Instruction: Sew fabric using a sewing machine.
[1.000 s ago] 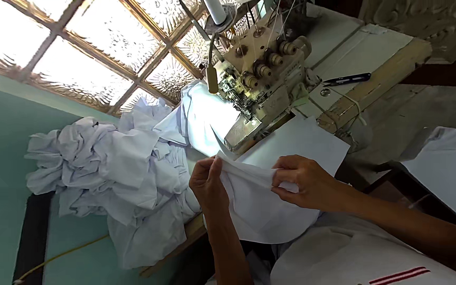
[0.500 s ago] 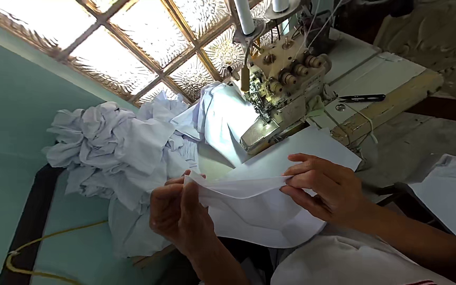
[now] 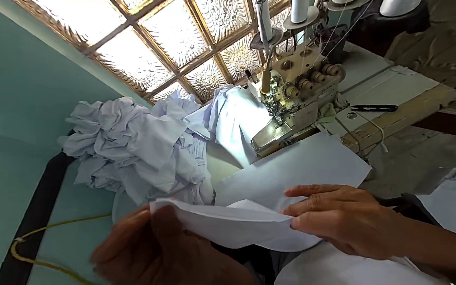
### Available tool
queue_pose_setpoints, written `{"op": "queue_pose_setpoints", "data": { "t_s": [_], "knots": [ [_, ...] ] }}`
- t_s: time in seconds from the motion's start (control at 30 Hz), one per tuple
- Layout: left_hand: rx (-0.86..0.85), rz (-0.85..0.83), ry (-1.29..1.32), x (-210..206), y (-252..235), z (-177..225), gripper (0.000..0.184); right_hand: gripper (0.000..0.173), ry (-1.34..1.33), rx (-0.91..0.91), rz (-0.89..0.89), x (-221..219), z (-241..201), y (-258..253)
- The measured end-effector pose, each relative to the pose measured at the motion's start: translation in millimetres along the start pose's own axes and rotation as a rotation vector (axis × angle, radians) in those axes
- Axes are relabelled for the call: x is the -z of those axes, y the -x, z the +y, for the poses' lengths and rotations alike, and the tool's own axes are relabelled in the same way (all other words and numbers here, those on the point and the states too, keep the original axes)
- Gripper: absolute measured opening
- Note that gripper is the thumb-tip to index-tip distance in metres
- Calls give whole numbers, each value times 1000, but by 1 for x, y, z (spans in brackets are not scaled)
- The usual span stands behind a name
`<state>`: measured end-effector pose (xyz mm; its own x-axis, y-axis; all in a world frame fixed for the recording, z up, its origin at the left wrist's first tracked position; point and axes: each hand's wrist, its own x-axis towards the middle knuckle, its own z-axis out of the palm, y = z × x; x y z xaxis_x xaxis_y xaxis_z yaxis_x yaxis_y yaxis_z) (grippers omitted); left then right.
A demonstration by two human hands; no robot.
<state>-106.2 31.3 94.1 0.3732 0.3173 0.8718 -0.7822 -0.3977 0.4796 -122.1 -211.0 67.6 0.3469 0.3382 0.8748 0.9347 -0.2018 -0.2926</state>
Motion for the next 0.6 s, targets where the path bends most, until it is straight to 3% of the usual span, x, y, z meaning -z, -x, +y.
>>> {"op": "queue_pose_setpoints", "data": {
  "t_s": [0.1,0.23,0.33,0.47,0.6],
  "knots": [
    [-87,-210,-60,-43,-14,-33,10,16,64,-224,10,9,11,11],
    [59,-577,-181,-134,14,-97,18,25,121,-800,-15,13,61,54],
    [117,-822,-322,-167,52,-135,14,25,-21,-1169,-54,10,93,85],
    [-11,-935,-608,-172,67,-132,15,22,-96,-1260,-94,6,105,101],
    [-62,-904,-770,-170,80,-111,20,21,-120,-1284,-108,10,100,107]
  ]
}}
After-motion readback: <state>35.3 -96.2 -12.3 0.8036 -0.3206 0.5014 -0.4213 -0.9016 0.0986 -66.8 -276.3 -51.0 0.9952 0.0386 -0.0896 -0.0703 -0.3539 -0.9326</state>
